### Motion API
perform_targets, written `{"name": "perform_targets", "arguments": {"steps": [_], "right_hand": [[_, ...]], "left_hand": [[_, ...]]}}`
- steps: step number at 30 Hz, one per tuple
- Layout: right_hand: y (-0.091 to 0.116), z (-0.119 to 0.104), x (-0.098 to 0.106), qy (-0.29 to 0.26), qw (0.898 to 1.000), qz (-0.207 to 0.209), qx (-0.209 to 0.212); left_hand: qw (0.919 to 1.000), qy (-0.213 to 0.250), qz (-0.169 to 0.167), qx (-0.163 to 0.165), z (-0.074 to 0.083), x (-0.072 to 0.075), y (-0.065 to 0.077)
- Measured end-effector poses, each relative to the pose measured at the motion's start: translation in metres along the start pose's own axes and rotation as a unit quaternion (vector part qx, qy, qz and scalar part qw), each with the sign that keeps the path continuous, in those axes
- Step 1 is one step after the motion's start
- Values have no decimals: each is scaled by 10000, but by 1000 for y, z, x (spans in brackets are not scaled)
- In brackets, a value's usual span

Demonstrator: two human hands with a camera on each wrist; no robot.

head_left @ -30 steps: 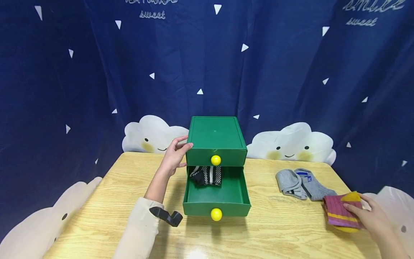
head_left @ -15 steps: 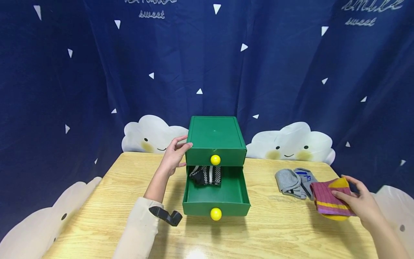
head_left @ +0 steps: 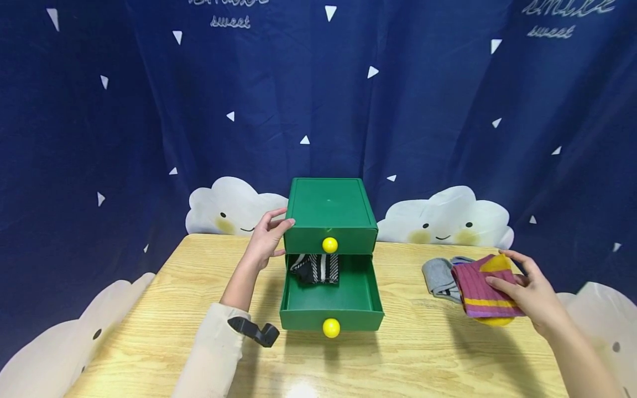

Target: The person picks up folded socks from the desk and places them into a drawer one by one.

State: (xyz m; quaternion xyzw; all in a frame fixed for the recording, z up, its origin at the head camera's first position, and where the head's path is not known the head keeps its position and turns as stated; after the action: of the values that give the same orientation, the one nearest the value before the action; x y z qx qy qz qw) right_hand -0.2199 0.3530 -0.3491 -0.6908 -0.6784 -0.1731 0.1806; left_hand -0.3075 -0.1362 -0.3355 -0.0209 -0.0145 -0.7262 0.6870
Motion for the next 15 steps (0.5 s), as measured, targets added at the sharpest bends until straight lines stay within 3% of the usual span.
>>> {"name": "perform_targets", "arguments": {"steps": [4, 15], "right_hand": [[-1, -13, -9, -48, 9999, -66, 95], [-2, -45, -36, -1445, 9865, -569, 525]], "left_hand": [[9998, 100, -29, 178, -2, 0, -2], [9998, 90, 5, 197, -3, 0, -4]]}}
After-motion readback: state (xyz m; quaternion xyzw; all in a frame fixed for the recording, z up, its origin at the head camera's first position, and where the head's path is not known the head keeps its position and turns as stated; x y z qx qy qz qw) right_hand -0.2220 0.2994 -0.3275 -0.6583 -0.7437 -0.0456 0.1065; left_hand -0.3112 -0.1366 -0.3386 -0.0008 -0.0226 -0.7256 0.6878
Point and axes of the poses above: each hand's wrist, its own y-axis away from the middle knuckle, its own x-axis out of the back of the hand, z = x × y, the point moved 4 cm from there along -y, towards the middle knuckle, and after that the axes turned 3 degrees about -z, right-handed, at the moved point
